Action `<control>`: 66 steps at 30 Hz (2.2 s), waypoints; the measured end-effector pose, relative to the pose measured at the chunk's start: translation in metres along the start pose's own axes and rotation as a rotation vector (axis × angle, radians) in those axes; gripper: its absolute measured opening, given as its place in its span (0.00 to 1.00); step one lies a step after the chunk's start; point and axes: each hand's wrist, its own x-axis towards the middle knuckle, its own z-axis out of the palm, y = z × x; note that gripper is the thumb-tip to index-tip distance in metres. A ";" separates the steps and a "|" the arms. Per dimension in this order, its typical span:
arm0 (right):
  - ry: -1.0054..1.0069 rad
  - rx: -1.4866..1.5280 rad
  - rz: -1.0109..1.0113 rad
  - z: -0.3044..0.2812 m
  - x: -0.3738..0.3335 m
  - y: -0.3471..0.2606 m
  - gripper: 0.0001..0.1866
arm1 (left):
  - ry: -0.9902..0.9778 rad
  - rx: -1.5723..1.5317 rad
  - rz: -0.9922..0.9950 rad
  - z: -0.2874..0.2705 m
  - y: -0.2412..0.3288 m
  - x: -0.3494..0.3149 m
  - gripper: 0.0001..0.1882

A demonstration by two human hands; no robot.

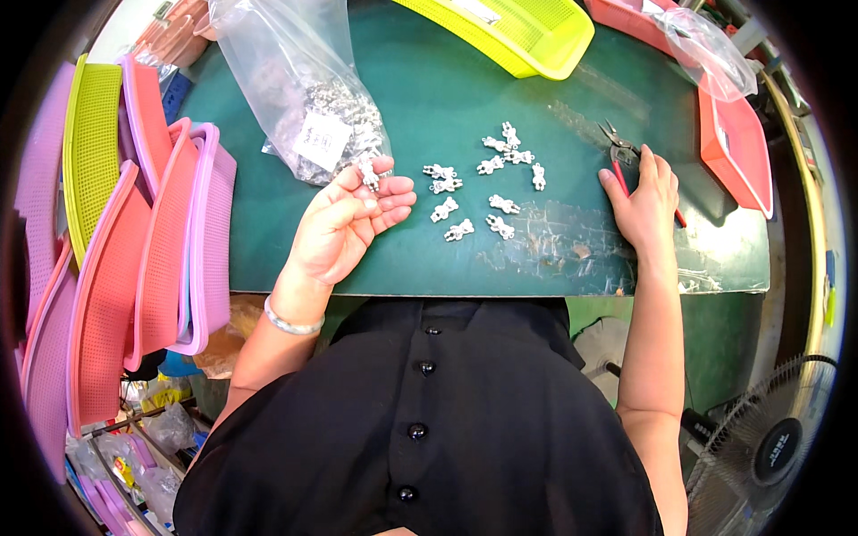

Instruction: The person sorts small silver charms on a green workbench, then uses pliers to manipulate and join them. They transfer the assembled charms into a plastic bag and label it with a red pen.

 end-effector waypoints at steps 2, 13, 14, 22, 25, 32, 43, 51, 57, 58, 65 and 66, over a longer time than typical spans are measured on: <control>0.016 0.013 -0.009 0.002 0.000 0.002 0.37 | 0.011 0.004 -0.011 0.000 0.000 0.000 0.22; 0.099 0.151 -0.050 0.001 0.003 0.002 0.26 | 0.020 -0.006 -0.041 -0.003 -0.004 -0.002 0.23; 0.106 0.159 -0.048 0.001 0.003 0.002 0.26 | 0.018 -0.011 -0.040 -0.003 -0.005 -0.002 0.22; 0.161 0.240 -0.051 -0.003 0.003 -0.002 0.20 | 0.022 -0.019 -0.037 -0.003 -0.006 -0.002 0.20; 0.182 0.294 -0.102 -0.014 0.003 -0.016 0.17 | 0.039 -0.013 -0.030 -0.003 -0.007 -0.003 0.16; 0.020 0.443 -0.448 -0.037 -0.001 -0.080 0.12 | 0.048 0.080 -0.033 -0.008 -0.007 -0.007 0.12; -0.209 0.451 -0.675 -0.014 0.001 -0.146 0.08 | 0.038 0.098 -0.026 -0.001 -0.008 -0.012 0.13; -0.231 0.455 -0.653 -0.011 -0.003 -0.151 0.04 | 0.013 -0.069 -0.060 -0.004 -0.010 -0.012 0.14; -0.180 0.566 -0.589 -0.013 -0.010 -0.151 0.05 | 0.109 -0.148 -0.070 0.005 -0.011 -0.008 0.10; -0.165 0.584 -0.576 -0.016 -0.012 -0.153 0.05 | 0.133 -0.125 -0.061 0.007 -0.013 -0.008 0.09; -0.126 0.804 -0.492 -0.024 -0.029 -0.169 0.08 | 0.148 -0.076 0.002 0.018 -0.023 0.001 0.07; -0.136 0.841 -0.478 -0.025 -0.031 -0.170 0.08 | 0.140 -0.052 0.018 0.018 -0.023 0.002 0.07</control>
